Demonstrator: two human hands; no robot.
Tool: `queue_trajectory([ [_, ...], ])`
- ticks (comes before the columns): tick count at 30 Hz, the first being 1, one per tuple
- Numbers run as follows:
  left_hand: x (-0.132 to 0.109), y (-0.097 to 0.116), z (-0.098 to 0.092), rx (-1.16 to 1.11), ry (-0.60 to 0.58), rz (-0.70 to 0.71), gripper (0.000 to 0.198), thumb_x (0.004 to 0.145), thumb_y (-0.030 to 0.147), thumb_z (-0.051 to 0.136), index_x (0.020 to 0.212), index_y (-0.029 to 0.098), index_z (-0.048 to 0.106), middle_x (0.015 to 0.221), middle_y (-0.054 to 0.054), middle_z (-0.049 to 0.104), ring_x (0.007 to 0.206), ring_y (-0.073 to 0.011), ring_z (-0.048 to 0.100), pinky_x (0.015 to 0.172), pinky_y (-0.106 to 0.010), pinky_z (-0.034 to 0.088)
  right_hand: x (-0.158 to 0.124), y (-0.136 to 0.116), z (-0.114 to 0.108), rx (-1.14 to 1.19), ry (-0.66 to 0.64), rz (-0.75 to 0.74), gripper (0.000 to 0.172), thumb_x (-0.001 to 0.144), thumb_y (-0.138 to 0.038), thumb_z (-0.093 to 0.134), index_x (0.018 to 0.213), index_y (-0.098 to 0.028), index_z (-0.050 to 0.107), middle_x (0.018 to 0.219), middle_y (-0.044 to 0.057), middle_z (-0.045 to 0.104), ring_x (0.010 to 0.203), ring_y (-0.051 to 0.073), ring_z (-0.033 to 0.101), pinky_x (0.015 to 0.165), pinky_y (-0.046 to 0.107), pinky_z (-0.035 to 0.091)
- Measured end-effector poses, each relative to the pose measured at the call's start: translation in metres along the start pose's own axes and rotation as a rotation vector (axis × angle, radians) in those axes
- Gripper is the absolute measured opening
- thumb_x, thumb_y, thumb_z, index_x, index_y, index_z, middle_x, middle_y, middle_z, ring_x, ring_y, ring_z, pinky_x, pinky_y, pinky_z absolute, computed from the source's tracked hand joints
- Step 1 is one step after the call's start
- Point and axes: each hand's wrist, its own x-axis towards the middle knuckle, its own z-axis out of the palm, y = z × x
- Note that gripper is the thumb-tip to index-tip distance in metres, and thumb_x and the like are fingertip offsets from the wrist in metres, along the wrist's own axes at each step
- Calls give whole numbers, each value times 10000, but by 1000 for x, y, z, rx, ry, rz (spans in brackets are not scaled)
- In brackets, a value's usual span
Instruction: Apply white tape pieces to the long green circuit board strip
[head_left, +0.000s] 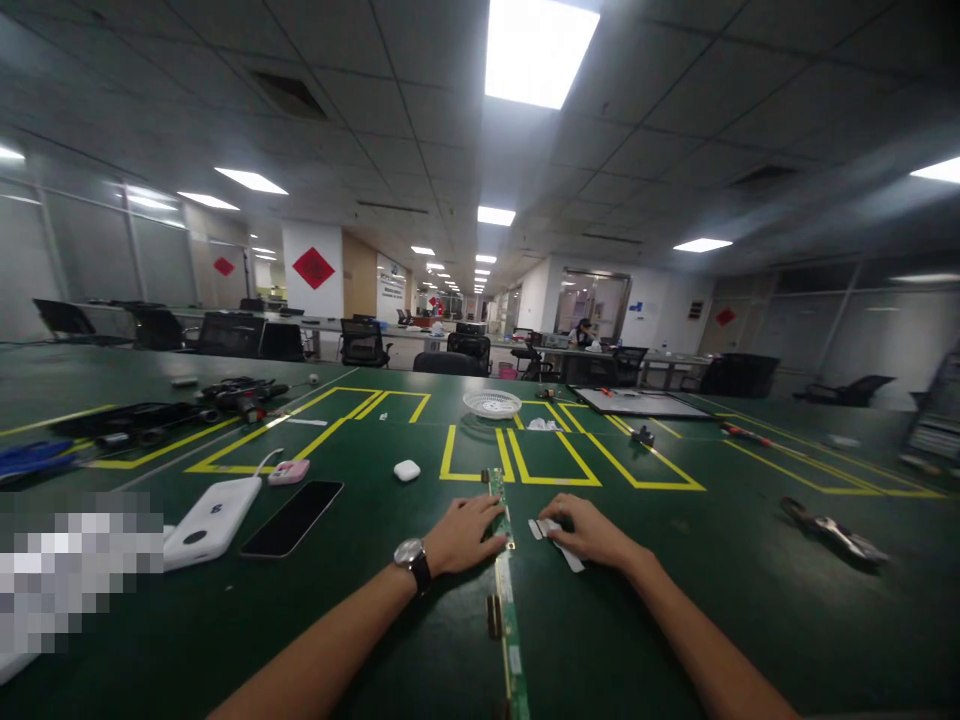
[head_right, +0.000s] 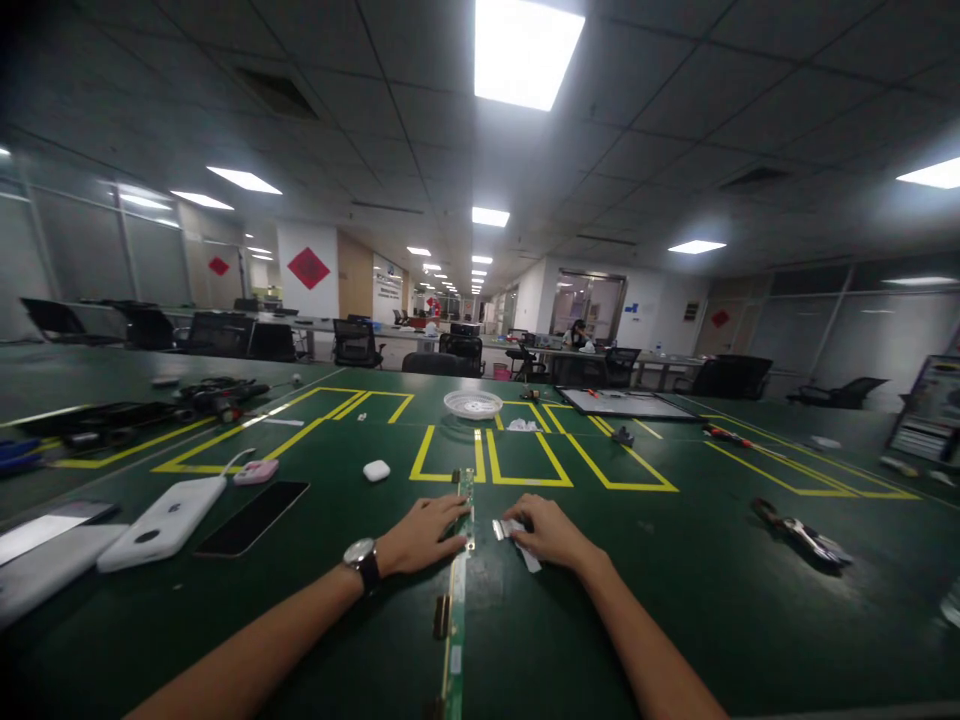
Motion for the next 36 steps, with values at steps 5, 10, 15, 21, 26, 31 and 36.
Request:
queue_trajectory([
  [5, 0, -2, 0, 7, -1, 10, 555, 949, 532, 447, 1392, 199, 467, 1477, -123, 440, 1360, -279, 392, 1072, -452, 307, 8, -2, 8, -133, 31, 21, 264, 847, -338, 582, 1063, -233, 690, 1060, 70, 620, 999, 222, 561, 842, 325, 407],
  [10, -3, -1, -1, 32, 15, 29, 512, 945, 529, 468, 1345, 214, 522, 1462, -114, 460, 1344, -288, 412, 1062, -449, 327, 19, -13, 20, -189, 109, 81, 274, 846, -392, 602, 1024, -200, 681, 1093, 92, 615, 1049, 243, 551, 861, 343, 381],
  [15, -5, 0, -1, 38, 22, 37, 507, 942, 521, 483, 1327, 197, 541, 1439, -122, 485, 1324, -295, 435, 1055, -447, 347, 33, -24, 30, -189, 104, 29, 315, 860, -368, 581, 1117, -210, 671, 1140, 92, 615, 1076, 240, 550, 886, 339, 388],
  [21, -3, -2, 1, 20, 29, 42, 503, 932, 510, 507, 1322, 193, 539, 1439, -122, 486, 1330, -300, 428, 1054, -460, 347, 37, -23, 34, -166, 122, -27, 261, 869, -340, 575, 1039, -200, 714, 1070, 87, 651, 1043, 224, 567, 907, 319, 399],
  [26, -2, -4, 3, 8, 26, 44, 505, 932, 500, 514, 1332, 192, 528, 1453, -120, 472, 1333, -296, 431, 1063, -462, 341, 38, -19, 38, -128, 137, -36, 229, 850, -304, 603, 1016, -206, 726, 1013, 76, 659, 960, 203, 588, 844, 299, 427],
  [31, -1, -8, 7, 25, 30, 77, 510, 944, 512, 492, 1338, 191, 521, 1449, -126, 476, 1339, -295, 425, 1077, -468, 329, 41, -13, 45, -75, 177, -47, 224, 841, -316, 631, 1013, -213, 731, 1001, 72, 661, 949, 202, 594, 853, 312, 434],
  [36, 1, -13, 8, 5, -2, 131, 510, 954, 478, 487, 1364, 175, 495, 1471, -135, 446, 1359, -288, 406, 1107, -433, 309, 42, -10, 46, -24, 179, -101, 221, 838, -289, 638, 1011, -197, 739, 983, 79, 669, 934, 198, 604, 856, 309, 438],
])
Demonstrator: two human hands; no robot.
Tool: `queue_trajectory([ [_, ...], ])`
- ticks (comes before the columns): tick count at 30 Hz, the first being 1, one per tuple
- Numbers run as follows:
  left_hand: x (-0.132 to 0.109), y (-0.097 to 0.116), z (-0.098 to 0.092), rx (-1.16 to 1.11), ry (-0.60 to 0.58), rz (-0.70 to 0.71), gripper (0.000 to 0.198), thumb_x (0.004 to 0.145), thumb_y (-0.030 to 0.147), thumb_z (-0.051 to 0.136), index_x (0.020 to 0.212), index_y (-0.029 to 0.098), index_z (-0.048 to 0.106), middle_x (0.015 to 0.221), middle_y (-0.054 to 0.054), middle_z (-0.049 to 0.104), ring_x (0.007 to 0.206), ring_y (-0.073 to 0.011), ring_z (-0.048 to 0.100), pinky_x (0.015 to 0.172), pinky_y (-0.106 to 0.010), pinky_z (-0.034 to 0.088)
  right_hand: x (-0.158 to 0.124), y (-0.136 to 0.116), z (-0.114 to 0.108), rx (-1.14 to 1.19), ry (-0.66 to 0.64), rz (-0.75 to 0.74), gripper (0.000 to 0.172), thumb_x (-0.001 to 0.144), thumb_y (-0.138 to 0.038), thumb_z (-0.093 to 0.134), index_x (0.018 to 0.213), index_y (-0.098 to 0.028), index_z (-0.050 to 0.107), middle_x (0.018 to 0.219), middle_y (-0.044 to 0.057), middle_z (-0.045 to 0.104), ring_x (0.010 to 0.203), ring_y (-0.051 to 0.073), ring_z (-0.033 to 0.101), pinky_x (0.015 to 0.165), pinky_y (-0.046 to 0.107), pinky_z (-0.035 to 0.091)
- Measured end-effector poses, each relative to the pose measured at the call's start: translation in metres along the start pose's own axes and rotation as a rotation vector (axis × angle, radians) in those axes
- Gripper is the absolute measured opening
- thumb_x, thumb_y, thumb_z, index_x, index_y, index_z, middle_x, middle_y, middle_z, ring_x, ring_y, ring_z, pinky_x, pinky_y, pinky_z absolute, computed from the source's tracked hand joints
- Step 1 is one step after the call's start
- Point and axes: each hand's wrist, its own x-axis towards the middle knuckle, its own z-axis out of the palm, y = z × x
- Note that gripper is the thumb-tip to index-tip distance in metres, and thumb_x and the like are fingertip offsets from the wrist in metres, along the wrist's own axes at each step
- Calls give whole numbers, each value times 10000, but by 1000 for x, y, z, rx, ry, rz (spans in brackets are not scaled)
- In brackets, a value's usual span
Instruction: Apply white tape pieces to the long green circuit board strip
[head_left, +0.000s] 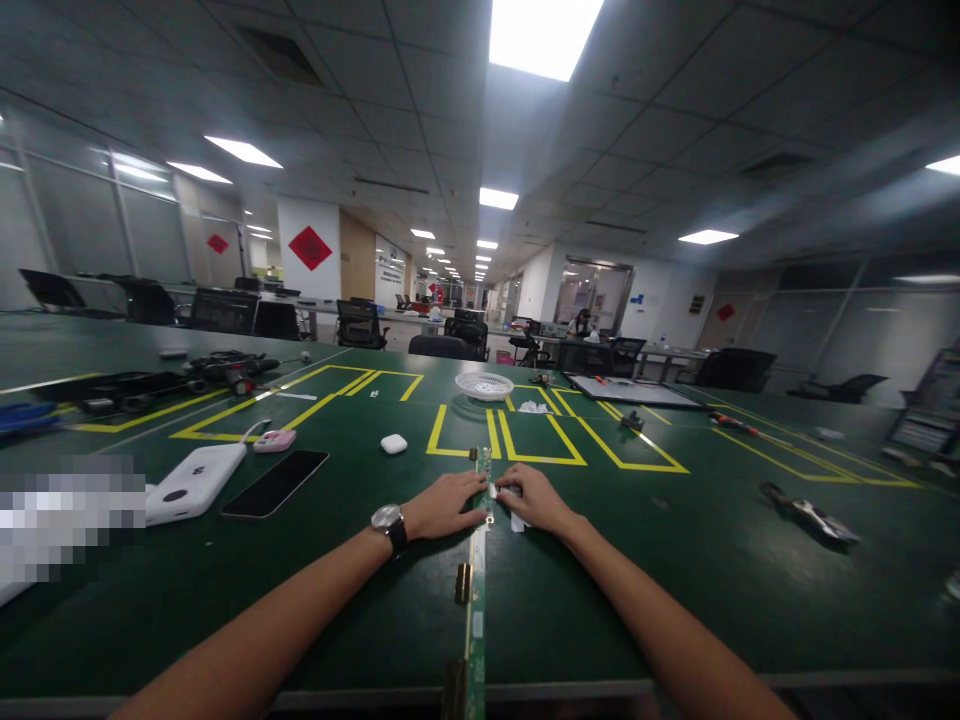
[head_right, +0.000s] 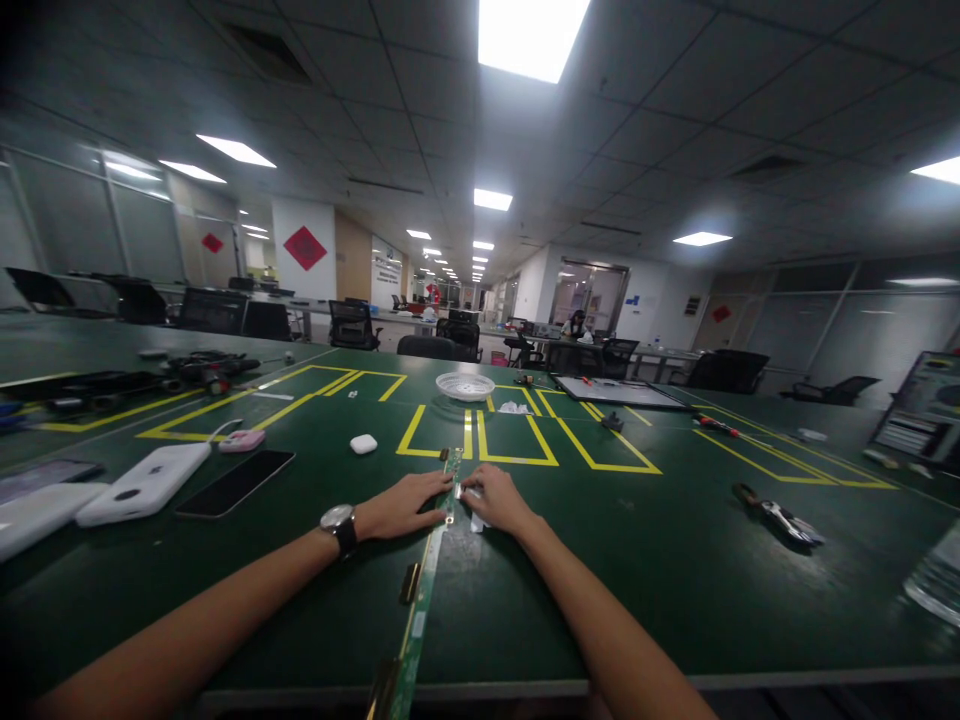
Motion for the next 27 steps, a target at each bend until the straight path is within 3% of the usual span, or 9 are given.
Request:
queue_trajectory([
  [3, 2, -2, -4, -12, -54, 38, 524, 962, 464, 476, 1405, 186, 449, 1502, -123, 403, 1380, -286, 379, 1111, -430, 302, 0, 1, -2, 42, -13, -49, 269, 850, -273, 611, 1088, -206, 718, 970, 71, 675, 908, 192, 608, 827, 297, 444],
  [7, 3, -2, -12, -4, -86, 85, 518, 977, 465, 441, 1427, 210, 424, 1517, -109, 377, 1396, -276, 352, 1098, -439, 309, -1, 0, -2, 108, 6, -15, 549, 823, -252, 612, 1361, -187, 523, 932, 53, 676, 806, 180, 605, 758, 286, 454],
  [9, 3, 1, -14, 15, -94, 88, 521, 981, 460, 431, 1435, 204, 415, 1521, -119, 366, 1401, -283, 341, 1091, -452, 313, -1, -1, -1, 136, 4, 28, 621, 806, -243, 612, 1406, -182, 463, 919, 46, 680, 775, 179, 604, 744, 288, 457],
  [13, 1, 5, -13, 8, -71, 65, 513, 968, 444, 470, 1431, 228, 420, 1519, -106, 378, 1389, -281, 365, 1092, -445, 313, 1, -2, -2, 145, -19, 75, 544, 818, -278, 582, 1349, -178, 527, 927, 63, 695, 802, 209, 622, 781, 332, 475],
  [15, 1, 5, -13, -11, -62, 59, 502, 976, 437, 461, 1435, 241, 409, 1517, -89, 388, 1390, -269, 364, 1088, -432, 321, 3, -3, -8, 146, -31, 42, 437, 816, -297, 594, 1239, -191, 623, 1028, 88, 698, 938, 241, 629, 887, 371, 463],
  [19, 1, 5, -16, -49, 88, -28, 449, 988, 387, 451, 1419, 263, 411, 1474, -50, 456, 1360, -224, 404, 1098, -390, 312, 8, -15, -21, 173, -41, -139, 376, 912, -350, 492, 1239, -234, 635, 1295, 89, 615, 1211, 251, 536, 1064, 401, 365],
  [23, 0, 0, -21, -48, 269, -177, 294, 1001, 335, 410, 1215, 203, 561, 1312, -72, 592, 1209, -207, 534, 1037, -331, 373, 12, -28, -28, 176, -231, -231, 432, 980, -368, 346, 1319, -250, 587, 1388, 57, 552, 1268, 216, 504, 1109, 379, 332],
  [27, -7, -9, -27, -40, 349, -263, 296, 1015, 331, 344, 1137, 173, 562, 1181, -91, 631, 1105, -216, 570, 990, -342, 405, 11, -8, -31, 90, -293, -199, 473, 994, -386, 290, 1359, -237, 551, 1415, 50, 524, 1299, 206, 469, 1131, 367, 299],
])
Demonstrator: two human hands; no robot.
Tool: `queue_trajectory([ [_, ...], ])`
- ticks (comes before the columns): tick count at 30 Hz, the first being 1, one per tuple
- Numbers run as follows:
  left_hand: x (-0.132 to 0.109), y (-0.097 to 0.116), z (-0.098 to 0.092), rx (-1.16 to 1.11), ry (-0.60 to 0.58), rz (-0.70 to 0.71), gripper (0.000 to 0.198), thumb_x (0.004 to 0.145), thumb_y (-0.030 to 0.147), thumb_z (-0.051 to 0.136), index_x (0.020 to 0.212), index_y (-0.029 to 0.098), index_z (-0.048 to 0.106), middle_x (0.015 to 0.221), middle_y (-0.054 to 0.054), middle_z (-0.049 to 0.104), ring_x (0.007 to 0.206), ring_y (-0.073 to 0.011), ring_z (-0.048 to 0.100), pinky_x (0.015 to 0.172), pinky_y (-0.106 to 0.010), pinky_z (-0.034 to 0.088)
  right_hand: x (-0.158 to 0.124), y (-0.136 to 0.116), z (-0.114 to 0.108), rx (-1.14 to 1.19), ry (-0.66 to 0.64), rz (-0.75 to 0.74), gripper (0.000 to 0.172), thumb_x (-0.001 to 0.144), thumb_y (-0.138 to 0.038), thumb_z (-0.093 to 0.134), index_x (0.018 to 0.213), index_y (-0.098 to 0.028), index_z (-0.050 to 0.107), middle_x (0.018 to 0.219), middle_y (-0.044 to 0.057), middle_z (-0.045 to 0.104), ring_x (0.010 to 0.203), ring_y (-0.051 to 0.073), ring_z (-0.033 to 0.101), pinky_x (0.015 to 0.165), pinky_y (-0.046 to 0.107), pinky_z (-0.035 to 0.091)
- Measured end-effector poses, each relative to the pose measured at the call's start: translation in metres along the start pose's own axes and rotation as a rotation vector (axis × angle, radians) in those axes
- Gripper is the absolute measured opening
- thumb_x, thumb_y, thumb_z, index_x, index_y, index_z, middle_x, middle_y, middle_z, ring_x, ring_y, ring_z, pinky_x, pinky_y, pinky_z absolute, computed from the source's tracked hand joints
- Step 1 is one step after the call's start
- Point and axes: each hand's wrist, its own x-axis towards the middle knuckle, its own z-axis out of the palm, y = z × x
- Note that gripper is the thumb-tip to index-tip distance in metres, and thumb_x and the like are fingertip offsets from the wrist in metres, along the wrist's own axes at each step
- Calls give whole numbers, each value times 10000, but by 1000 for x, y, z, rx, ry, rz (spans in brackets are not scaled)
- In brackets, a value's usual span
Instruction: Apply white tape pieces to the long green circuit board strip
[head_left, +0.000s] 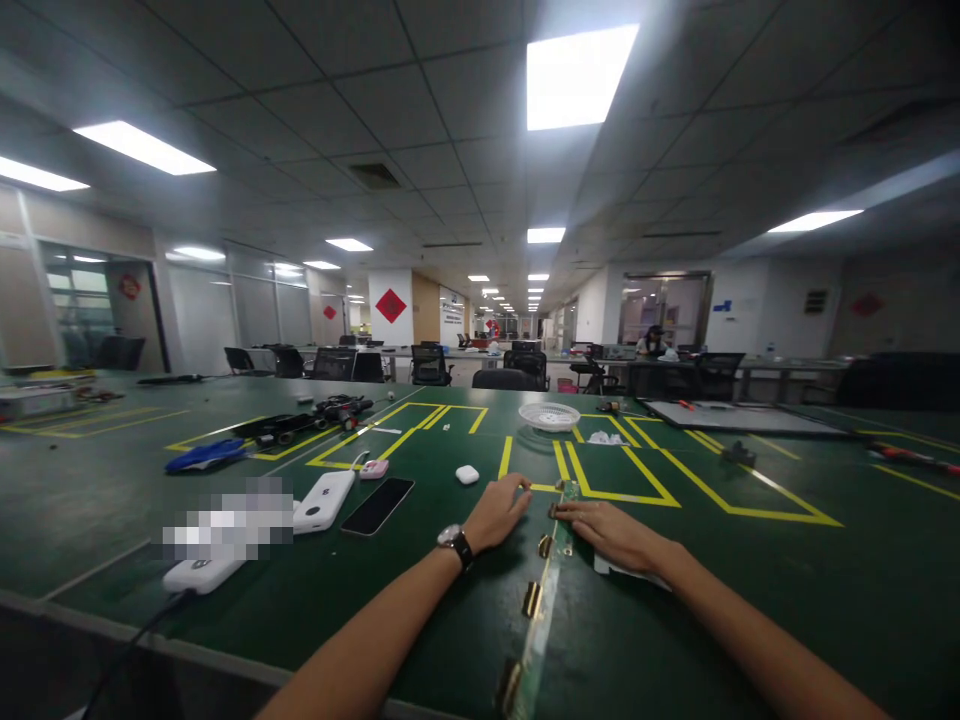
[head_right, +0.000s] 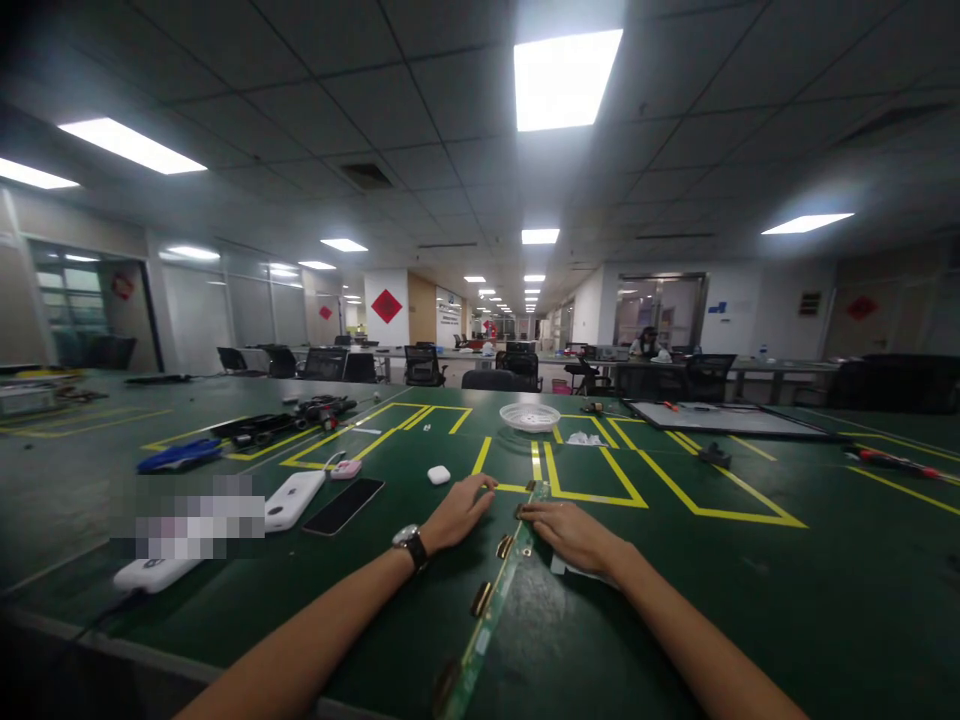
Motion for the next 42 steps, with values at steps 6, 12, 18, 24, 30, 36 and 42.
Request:
queue_trajectory([
  [6, -5, -9, -10, -22, 2, -1, 329, 1017, 330, 309, 1140, 178, 573, 1166, -88, 626, 1120, -223, 544, 1000, -371, 400, -42, 56, -11, -392, 120, 678, 516, 981, -436, 256, 1204, -225, 670, 1254, 161, 598, 1190, 355, 515, 974, 569, 367],
  [12, -6, -3, -8, 26, -79, 72, 285, 1001, 327, 382, 1182, 209, 568, 1246, -83, 601, 1164, -234, 531, 997, -385, 404, -53, 57, -10, -371, 162, 879, 652, 921, -639, 259, 1212, -221, 666, 1241, 198, 555, 1183, 399, 481, 936, 603, 347],
  [18, -9, -3, -2, 83, -114, 119, 271, 987, 323, 433, 1201, 217, 560, 1248, -82, 604, 1172, -238, 534, 986, -379, 413, -54, 54, -6, -360, 137, 884, 769, 841, -708, 393, 1378, -172, 520, 1350, 213, 473, 1255, 405, 411, 990, 578, 312],
  [24, -8, -5, -1, 113, -164, 104, 298, 984, 335, 439, 1226, 209, 556, 1263, -89, 598, 1190, -246, 524, 999, -393, 410, -60, 51, -8, -296, 49, 888, 910, 776, -809, 378, 1464, -215, 402, 1469, 207, 364, 1349, 426, 311, 1037, 615, 235],
  [30, -8, -7, -1, 104, -169, 102, 317, 996, 358, 425, 1244, 204, 549, 1283, -87, 591, 1200, -236, 522, 1025, -385, 396, -61, 53, -13, -254, 123, 860, 760, 856, -753, 289, 1391, -259, 506, 1388, 181, 483, 1288, 403, 407, 997, 627, 280],
  [36, -8, -7, -4, 125, -131, 125, 306, 1007, 366, 401, 1230, 219, 552, 1277, -72, 592, 1193, -234, 521, 994, -377, 409, -57, 43, -14, -332, 226, 931, 664, 936, -634, 205, 1269, -242, 624, 1269, 190, 562, 1208, 390, 475, 959, 614, 306],
  [42, -1, 2, -15, 177, -102, 133, 291, 1011, 350, 389, 1204, 212, 559, 1223, -80, 608, 1122, -243, 547, 923, -373, 430, -39, 33, -7, -307, 123, 678, 606, 953, -611, 222, 1249, -286, 640, 1273, 151, 579, 1206, 350, 494, 1003, 596, 267],
])
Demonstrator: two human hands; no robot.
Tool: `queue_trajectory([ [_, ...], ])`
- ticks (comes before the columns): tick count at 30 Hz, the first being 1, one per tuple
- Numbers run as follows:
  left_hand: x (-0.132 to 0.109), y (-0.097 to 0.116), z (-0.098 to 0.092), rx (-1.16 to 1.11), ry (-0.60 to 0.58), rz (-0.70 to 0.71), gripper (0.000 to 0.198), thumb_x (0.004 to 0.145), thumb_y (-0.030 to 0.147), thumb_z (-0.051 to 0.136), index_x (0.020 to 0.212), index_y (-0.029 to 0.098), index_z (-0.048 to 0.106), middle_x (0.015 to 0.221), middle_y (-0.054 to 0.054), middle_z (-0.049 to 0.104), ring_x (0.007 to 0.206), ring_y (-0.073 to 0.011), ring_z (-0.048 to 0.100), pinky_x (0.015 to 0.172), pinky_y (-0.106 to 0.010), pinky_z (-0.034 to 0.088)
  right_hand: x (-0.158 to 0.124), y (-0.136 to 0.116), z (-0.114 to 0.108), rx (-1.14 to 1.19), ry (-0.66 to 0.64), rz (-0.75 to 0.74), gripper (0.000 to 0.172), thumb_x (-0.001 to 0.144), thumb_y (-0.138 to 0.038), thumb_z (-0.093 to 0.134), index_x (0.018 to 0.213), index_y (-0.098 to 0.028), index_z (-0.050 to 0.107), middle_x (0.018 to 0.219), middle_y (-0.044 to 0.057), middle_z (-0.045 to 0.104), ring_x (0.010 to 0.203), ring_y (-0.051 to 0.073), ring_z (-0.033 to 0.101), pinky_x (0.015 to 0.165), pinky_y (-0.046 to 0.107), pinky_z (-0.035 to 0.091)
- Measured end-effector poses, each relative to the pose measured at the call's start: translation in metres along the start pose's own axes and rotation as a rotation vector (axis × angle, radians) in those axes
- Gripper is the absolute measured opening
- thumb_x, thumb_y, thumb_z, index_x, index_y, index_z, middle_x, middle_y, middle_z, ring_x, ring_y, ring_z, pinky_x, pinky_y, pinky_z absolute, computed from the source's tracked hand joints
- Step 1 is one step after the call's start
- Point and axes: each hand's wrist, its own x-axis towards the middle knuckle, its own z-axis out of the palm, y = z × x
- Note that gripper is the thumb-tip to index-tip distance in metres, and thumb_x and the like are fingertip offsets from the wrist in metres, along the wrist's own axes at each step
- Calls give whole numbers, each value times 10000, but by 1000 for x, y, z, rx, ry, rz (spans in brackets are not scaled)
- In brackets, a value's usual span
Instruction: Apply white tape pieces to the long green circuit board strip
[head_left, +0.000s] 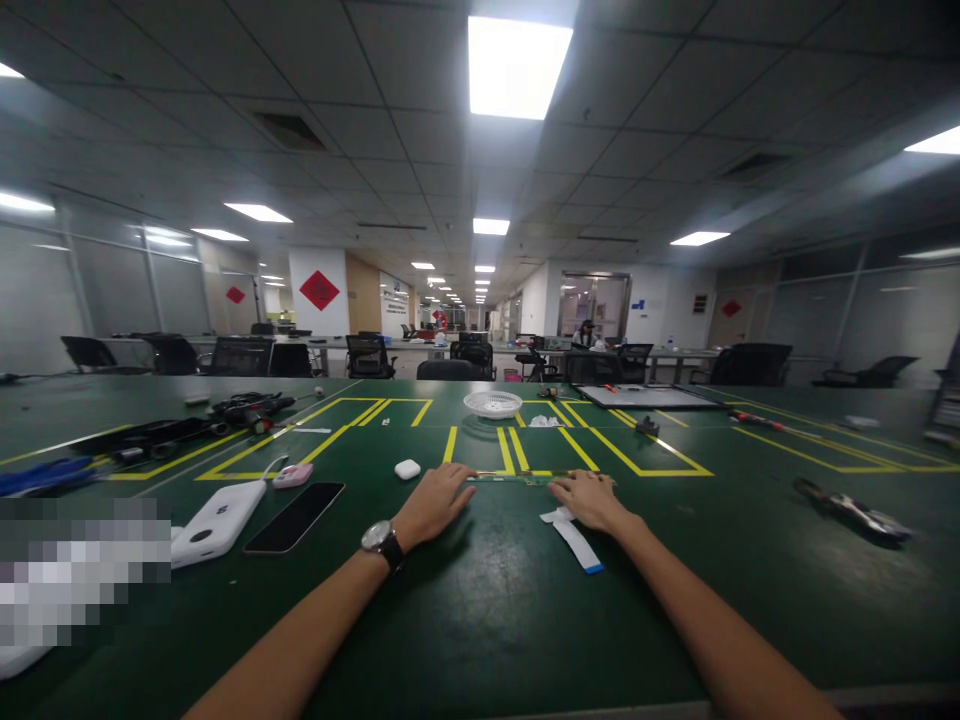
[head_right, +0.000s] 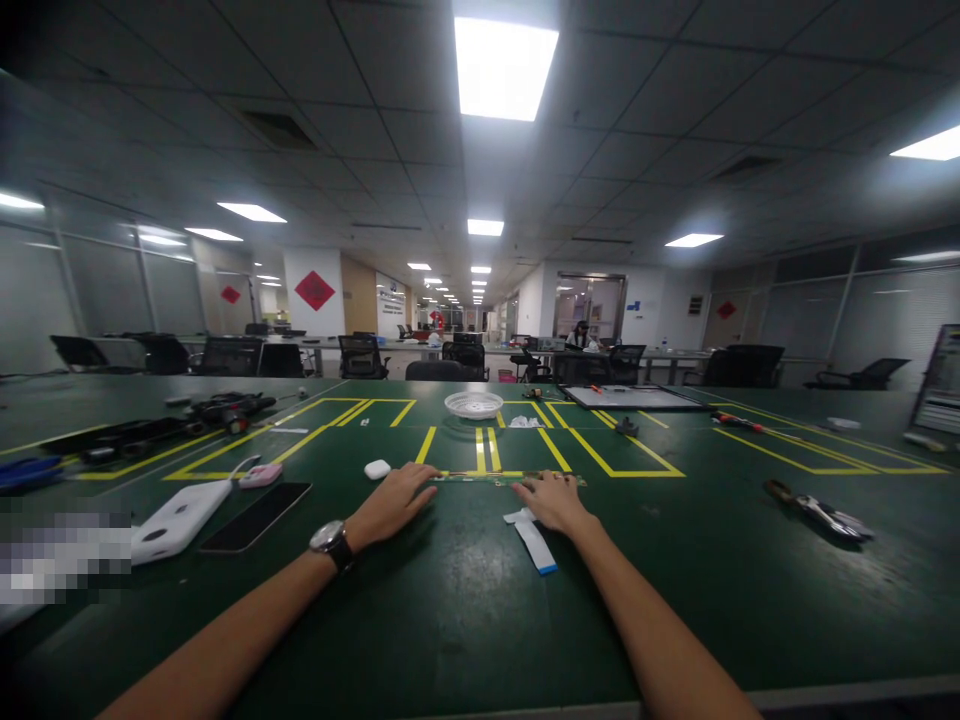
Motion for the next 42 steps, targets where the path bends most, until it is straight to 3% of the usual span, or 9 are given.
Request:
queue_trajectory([
  [11, -3, 10, 18, -104, -146, 90, 332, 980, 325, 474, 1297, 237, 519, 1334, -65, 555, 1247, -237, 476, 1033, -375, 381, -16, -61, -8, 358, -93, -709, 349, 901, -428, 549, 1152, -214, 662, 1261, 71, 620, 1146, 217, 566, 1021, 331, 392],
  [13, -4, 13, 21, -124, -175, 100, 378, 978, 354, 479, 1340, 248, 486, 1388, -66, 515, 1282, -238, 449, 1050, -382, 366, -17, -61, -12, 314, -7, -652, 284, 891, -379, 568, 1092, -206, 672, 1191, 69, 645, 1105, 213, 581, 992, 319, 406],
  [17, -6, 19, 22, -139, -245, 124, 468, 976, 420, 469, 1412, 261, 407, 1464, -77, 443, 1330, -249, 410, 1051, -409, 350, -13, -40, -19, 65, 217, -109, 302, 900, -389, 522, 1009, -148, 667, 1029, 139, 663, 967, 251, 615, 871, 348, 447],
  [19, -6, 20, 22, -131, -275, 137, 479, 978, 450, 458, 1417, 268, 396, 1464, -77, 447, 1327, -256, 415, 1038, -423, 348, -12, -26, -18, -32, 182, 103, 406, 870, -490, 535, 1016, -134, 667, 1037, 175, 656, 957, 286, 617, 819, 367, 457],
  [21, -6, 19, 23, -123, -284, 144, 476, 978, 471, 450, 1405, 265, 410, 1455, -78, 459, 1318, -263, 423, 1027, -429, 345, -11, -16, -13, -73, 89, 167, 455, 826, -545, 566, 1005, -143, 679, 1056, 181, 657, 971, 307, 615, 787, 365, 461],
  [25, -6, 18, 23, -120, -286, 142, 469, 985, 489, 424, 1389, 251, 429, 1441, -84, 473, 1300, -265, 436, 1023, -427, 336, -10, -14, -4, -10, 16, 29, 322, 806, -419, 600, 986, -173, 703, 1064, 143, 669, 965, 273, 613, 769, 315, 446],
  [31, -6, 20, 22, -91, -277, 127, 483, 988, 510, 398, 1384, 238, 446, 1448, -83, 467, 1326, -267, 394, 1021, -417, 341, -12, -39, 3, 184, 16, -269, 199, 795, -282, 597, 924, -191, 718, 888, 71, 670, 823, 190, 598, 705, 257, 406],
  [37, -7, 19, 24, -83, -303, 117, 547, 979, 547, 385, 1431, 239, 403, 1497, -80, 411, 1336, -279, 372, 1042, -438, 311, -19, -69, 11, 241, 69, -346, 186, 758, -275, 631, 910, -189, 695, 827, 37, 652, 764, 162, 565, 671, 239, 380],
  [42, -7, 19, 24, -88, -307, 107, 561, 970, 556, 397, 1436, 243, 399, 1511, -77, 393, 1352, -287, 350, 1048, -447, 299, -21, -72, 10, 242, 74, -369, 168, 778, -284, 625, 896, -199, 708, 810, 32, 641, 752, 159, 559, 666, 240, 375],
])
